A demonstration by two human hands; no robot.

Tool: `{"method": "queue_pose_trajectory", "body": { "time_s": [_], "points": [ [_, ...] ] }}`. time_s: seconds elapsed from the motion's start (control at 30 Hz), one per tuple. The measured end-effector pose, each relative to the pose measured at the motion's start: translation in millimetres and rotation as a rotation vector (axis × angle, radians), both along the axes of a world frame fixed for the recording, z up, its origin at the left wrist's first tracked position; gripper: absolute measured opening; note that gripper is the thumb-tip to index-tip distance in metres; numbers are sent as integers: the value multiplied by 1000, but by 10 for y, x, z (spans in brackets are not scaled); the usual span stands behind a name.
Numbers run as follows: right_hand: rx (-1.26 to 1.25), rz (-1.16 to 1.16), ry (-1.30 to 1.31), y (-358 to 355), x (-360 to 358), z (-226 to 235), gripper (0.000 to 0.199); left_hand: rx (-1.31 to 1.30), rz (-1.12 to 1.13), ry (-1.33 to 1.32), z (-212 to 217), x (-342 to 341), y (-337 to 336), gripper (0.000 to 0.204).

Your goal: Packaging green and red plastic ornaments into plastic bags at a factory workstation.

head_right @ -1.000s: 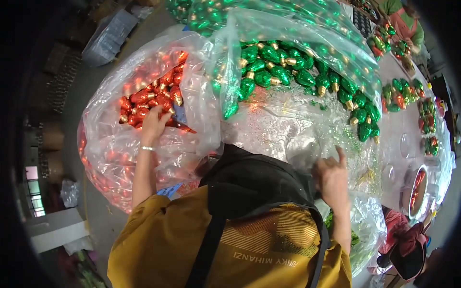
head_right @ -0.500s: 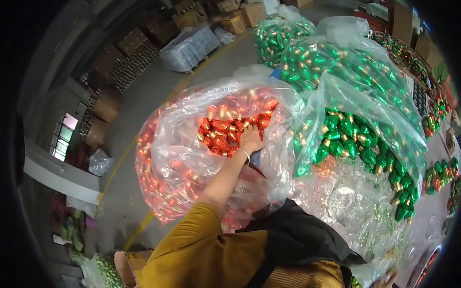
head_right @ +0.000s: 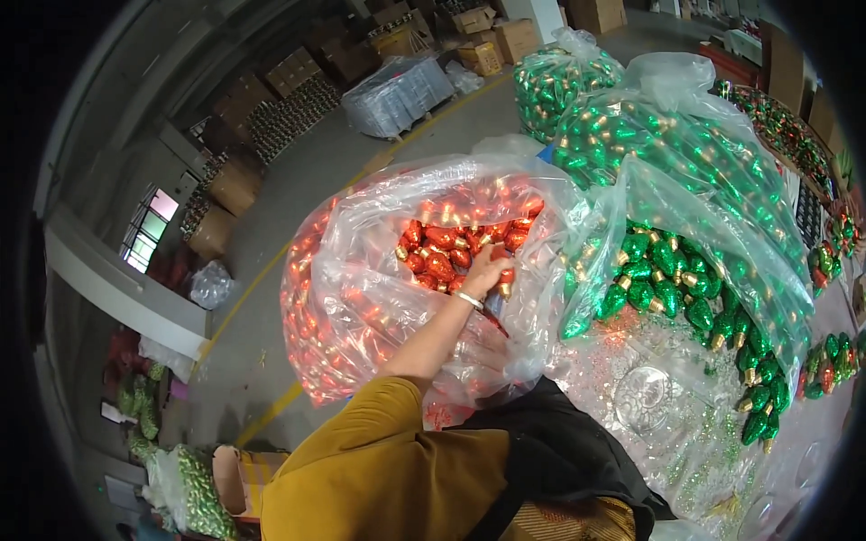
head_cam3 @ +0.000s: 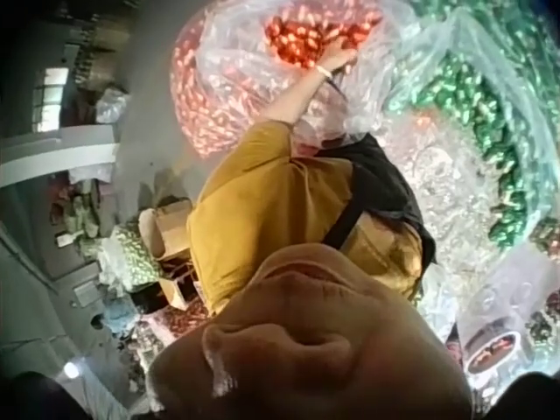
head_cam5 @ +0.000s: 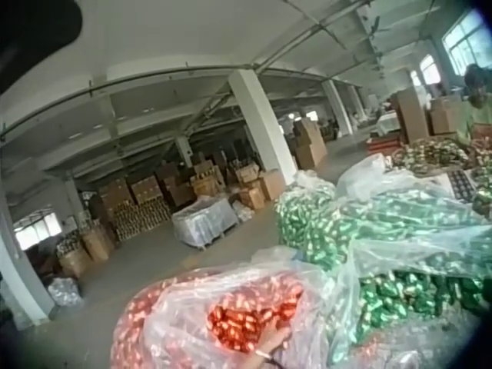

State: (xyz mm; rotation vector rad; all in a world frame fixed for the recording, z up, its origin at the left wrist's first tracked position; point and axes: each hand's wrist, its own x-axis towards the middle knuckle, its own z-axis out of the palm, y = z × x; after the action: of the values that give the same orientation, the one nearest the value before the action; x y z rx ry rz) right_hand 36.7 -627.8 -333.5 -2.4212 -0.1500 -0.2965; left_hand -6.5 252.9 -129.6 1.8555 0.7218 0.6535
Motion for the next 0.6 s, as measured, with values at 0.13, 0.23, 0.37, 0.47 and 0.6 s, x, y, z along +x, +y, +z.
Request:
{"method": "queue_pose_trajectory", "body": {
  "time_s": [0.13, 0.23, 0.37, 0.47, 0.6],
  "points": [
    [60, 48, 84, 259, -71, 16, 34, -656, -64, -238, 380, -400, 5, 30],
    [96, 100, 153, 400, -83, 27, 34, -742, 155, -498, 488, -668, -68, 20],
    [137, 139, 238, 717, -100, 137, 34, -380, 74, -336, 467, -846, 59, 10],
    [103, 103, 330, 672, -442, 582, 34, 18, -54, -148, 461, -843, 254, 9],
    [-45, -50, 485, -93, -1296, 1724, 34, 284, 277, 337, 741, -1066, 328, 17]
  ]
}}
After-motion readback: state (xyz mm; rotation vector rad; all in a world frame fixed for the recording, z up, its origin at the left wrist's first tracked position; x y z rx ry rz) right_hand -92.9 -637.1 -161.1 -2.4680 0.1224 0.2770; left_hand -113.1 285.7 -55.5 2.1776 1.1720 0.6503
